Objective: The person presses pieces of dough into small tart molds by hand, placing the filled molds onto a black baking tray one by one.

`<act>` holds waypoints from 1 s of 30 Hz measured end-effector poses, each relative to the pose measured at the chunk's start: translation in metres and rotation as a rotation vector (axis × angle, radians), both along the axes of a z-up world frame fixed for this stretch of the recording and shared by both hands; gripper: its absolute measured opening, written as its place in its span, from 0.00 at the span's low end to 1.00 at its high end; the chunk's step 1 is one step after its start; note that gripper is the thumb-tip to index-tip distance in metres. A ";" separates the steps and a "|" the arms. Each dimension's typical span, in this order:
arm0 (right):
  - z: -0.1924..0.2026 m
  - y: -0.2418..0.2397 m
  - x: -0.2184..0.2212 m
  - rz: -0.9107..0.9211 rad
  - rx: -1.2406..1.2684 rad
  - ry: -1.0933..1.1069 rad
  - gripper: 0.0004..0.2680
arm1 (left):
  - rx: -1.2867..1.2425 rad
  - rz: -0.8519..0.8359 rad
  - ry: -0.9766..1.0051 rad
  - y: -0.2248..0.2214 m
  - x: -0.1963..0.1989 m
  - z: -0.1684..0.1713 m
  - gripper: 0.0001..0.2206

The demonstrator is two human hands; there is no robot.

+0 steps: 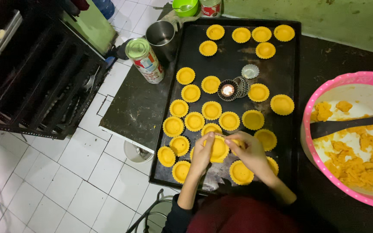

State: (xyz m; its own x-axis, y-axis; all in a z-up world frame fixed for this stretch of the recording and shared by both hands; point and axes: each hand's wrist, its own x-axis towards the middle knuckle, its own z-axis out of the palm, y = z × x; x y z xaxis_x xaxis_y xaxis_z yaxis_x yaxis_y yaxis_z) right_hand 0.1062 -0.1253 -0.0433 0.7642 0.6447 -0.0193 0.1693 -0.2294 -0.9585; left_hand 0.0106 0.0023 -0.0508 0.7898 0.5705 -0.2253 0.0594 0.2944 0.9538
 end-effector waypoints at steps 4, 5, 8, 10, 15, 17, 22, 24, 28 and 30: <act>0.004 -0.004 0.006 -0.045 0.107 0.297 0.06 | -0.022 -0.022 -0.016 0.004 -0.002 0.002 0.16; 0.001 -0.003 0.013 -0.083 0.174 0.425 0.07 | -0.043 0.017 -0.002 0.005 -0.003 0.001 0.16; 0.003 -0.004 0.022 -0.123 0.244 0.598 0.09 | -0.106 0.094 0.015 0.013 -0.006 -0.015 0.17; 0.006 -0.005 0.023 -0.130 0.248 0.642 0.09 | -0.148 0.125 0.019 0.014 -0.007 -0.019 0.17; 0.027 0.004 0.011 -0.089 0.179 0.626 0.13 | -0.237 0.166 -0.021 0.016 -0.009 -0.048 0.14; 0.014 0.007 0.012 -0.068 0.153 0.623 0.15 | -0.190 0.141 0.012 0.014 -0.006 -0.052 0.12; 0.013 0.005 0.005 0.097 -0.078 0.221 0.12 | 0.013 0.109 0.044 0.004 0.002 -0.002 0.12; 0.012 0.006 0.000 0.213 -0.157 -0.095 0.19 | 0.229 0.076 0.089 0.000 0.004 0.040 0.16; -0.002 0.008 0.009 0.175 -0.044 -0.233 0.10 | 0.337 0.049 0.108 0.003 -0.003 0.016 0.18; -0.016 0.009 0.017 0.146 -0.089 -0.201 0.06 | 0.340 0.026 0.074 0.002 -0.002 0.020 0.19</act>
